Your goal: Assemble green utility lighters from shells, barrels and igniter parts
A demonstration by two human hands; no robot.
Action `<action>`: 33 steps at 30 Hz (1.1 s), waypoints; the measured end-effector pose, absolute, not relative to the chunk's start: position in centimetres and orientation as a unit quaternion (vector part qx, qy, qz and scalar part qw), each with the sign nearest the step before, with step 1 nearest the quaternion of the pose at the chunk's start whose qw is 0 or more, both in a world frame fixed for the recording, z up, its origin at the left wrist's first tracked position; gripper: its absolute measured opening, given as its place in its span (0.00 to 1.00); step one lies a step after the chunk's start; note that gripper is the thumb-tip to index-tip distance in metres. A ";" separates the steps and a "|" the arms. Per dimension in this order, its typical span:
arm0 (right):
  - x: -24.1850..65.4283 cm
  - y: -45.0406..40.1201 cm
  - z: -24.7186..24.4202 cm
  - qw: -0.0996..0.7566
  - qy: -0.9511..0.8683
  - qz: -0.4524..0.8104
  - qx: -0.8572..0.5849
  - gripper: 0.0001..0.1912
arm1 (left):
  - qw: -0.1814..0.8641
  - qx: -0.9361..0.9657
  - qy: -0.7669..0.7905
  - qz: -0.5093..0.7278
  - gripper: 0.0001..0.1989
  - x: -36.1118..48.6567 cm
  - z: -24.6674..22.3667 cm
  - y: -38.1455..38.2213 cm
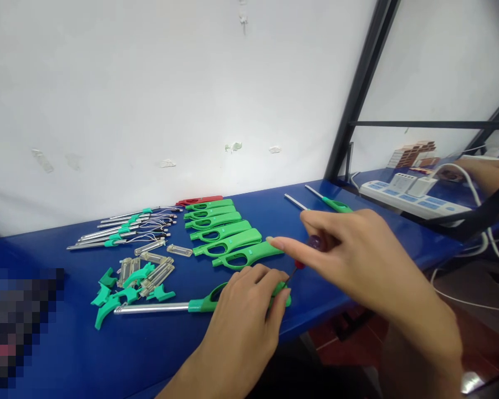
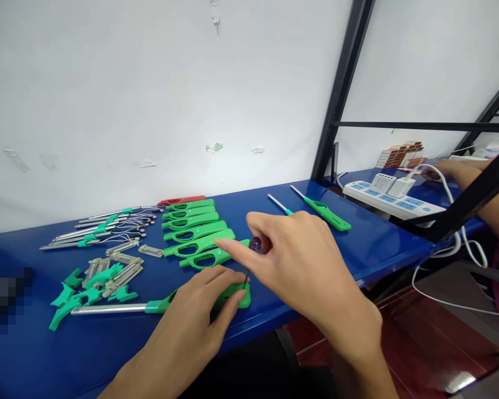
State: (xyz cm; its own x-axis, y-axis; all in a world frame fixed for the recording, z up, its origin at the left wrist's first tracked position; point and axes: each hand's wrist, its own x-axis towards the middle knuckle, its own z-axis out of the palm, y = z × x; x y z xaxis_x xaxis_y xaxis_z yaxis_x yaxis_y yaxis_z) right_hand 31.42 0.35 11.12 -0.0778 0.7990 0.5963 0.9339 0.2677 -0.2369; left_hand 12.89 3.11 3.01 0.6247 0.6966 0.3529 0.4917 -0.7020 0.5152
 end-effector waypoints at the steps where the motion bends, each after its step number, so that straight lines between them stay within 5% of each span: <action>1: 31.3 0.5 11.1 0.329 -0.725 -0.107 -0.596 0.35 | 0.186 0.880 0.339 0.277 0.10 13.0 3.0 3.1; 10: 31.1 -0.3 11.2 0.325 -0.722 -0.131 -0.597 0.35 | 0.176 0.880 0.350 0.269 0.12 13.2 2.4 3.1; 16: 32.3 -1.5 12.0 0.372 -0.750 0.020 -0.547 0.13 | 0.190 0.875 0.357 0.266 0.13 13.3 2.6 3.0; 24: 32.7 -1.1 12.1 0.399 -0.756 0.064 -0.515 0.08 | 0.203 0.866 0.367 0.270 0.12 13.3 2.9 2.8; 30: 31.6 -1.1 11.7 0.381 -0.741 -0.009 -0.552 0.16 | 0.207 0.867 0.367 0.267 0.12 13.4 2.6 2.8; 33: 31.7 -1.2 11.7 0.384 -0.755 0.019 -0.531 0.06 | 0.210 0.867 0.365 0.266 0.13 13.3 2.6 2.8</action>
State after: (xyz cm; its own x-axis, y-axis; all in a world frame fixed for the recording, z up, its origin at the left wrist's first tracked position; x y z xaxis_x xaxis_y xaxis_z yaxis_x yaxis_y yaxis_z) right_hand 31.71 -1.20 11.75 -0.1410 0.8171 0.5590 0.7879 0.4345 -0.4364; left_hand 13.33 2.80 2.57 0.5923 0.7445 0.3080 0.5211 -0.6456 0.5583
